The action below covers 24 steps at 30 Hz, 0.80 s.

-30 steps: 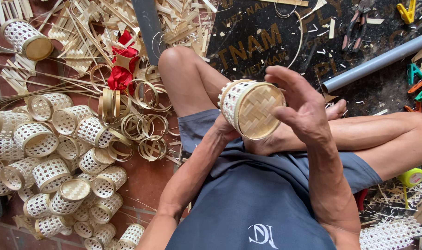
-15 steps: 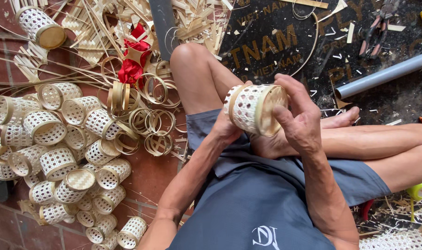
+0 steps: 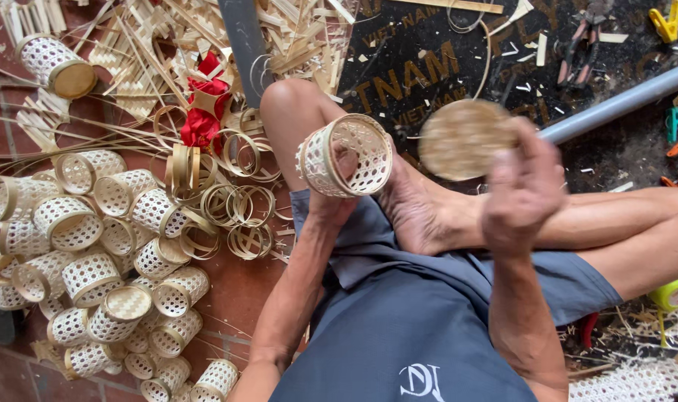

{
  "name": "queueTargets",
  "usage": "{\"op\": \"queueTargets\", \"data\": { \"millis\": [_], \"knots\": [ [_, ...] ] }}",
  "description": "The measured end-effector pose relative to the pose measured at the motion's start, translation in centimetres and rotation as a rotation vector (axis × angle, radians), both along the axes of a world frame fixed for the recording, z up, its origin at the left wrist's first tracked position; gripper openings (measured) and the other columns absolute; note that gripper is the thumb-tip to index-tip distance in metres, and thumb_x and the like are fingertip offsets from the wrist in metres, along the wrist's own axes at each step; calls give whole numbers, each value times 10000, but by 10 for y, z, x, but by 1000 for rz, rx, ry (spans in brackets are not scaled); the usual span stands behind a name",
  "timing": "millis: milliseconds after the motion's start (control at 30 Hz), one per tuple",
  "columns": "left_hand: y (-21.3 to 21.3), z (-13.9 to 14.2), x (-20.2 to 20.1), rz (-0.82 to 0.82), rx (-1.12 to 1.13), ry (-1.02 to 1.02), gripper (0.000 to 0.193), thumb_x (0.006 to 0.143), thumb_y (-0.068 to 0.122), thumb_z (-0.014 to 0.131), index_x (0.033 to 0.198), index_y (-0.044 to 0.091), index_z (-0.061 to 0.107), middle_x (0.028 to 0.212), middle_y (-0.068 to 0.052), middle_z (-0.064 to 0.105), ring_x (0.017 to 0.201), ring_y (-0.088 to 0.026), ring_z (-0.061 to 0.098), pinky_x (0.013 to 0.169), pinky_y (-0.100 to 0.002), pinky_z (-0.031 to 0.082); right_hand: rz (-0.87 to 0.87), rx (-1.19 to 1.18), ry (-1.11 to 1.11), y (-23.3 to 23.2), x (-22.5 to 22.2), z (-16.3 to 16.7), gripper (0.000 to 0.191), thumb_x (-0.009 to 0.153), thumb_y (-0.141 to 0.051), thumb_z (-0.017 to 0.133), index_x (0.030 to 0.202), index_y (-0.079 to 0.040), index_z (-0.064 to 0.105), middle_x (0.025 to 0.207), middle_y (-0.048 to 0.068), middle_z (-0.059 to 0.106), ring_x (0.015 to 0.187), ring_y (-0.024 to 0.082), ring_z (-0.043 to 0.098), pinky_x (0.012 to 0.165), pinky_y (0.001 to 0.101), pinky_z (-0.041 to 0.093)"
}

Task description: The person sits on the floor assembling a woven bamboo basket: they fit a woven cylindrical body to a round woven base, tuck and press the rim strips, and use a gray plastic pipe to press and seat the rim and base edges, working the basket around on their lap.

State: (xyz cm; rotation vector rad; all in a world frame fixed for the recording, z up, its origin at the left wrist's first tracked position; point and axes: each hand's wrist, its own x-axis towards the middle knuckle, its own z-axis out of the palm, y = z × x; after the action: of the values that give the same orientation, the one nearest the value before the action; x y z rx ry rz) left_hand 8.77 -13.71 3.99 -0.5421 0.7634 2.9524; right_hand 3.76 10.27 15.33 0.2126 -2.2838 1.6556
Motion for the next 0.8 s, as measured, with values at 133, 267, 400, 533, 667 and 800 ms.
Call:
{"op": "queueTargets", "data": {
  "millis": [133,267,400,533,667,800],
  "knots": [
    [1,-8,-3,-91,152,15,263,1048,18,648,1306,26,597,1200,-117,718,1061,-194,730,944,-331,607,-12,-214,-383,21,-36,-13,283,1030,-29,531,1303,11,597,1081,71,715,871,131,699,738,281,608],
    [10,-14,-3,-226,249,13,243,1068,21,655,1306,2,608,1190,-125,717,1047,-200,731,936,-338,608,72,145,-327,25,-41,-29,237,1127,-3,644,1353,69,635,1174,102,709,981,141,659,852,265,559],
    [20,-14,-8,-420,449,-55,350,983,52,685,1317,-22,611,1198,-132,719,1060,-205,738,952,-336,608,202,-55,-294,19,-19,-11,180,1106,-16,708,1272,47,677,1128,78,679,913,101,632,803,218,529],
    [32,-6,-6,-649,495,1,339,1025,56,697,1331,-55,607,1220,-154,719,1005,-191,736,847,-294,602,384,-48,-262,6,-24,23,320,884,-29,749,1189,13,663,1138,82,657,865,99,650,730,231,551],
    [35,4,-2,-690,457,-169,373,1008,121,664,1341,-40,608,1217,-152,705,1003,-185,728,791,-289,630,409,242,-179,-10,-29,35,300,911,28,738,1205,2,682,1082,124,693,808,173,672,682,295,534],
    [25,18,0,-541,-21,-264,357,985,225,607,1289,37,612,1204,-182,702,1019,-239,726,712,-377,640,270,478,-116,-9,-20,24,360,910,43,696,1266,4,671,1093,196,690,855,308,688,740,396,545]
  ]
}}
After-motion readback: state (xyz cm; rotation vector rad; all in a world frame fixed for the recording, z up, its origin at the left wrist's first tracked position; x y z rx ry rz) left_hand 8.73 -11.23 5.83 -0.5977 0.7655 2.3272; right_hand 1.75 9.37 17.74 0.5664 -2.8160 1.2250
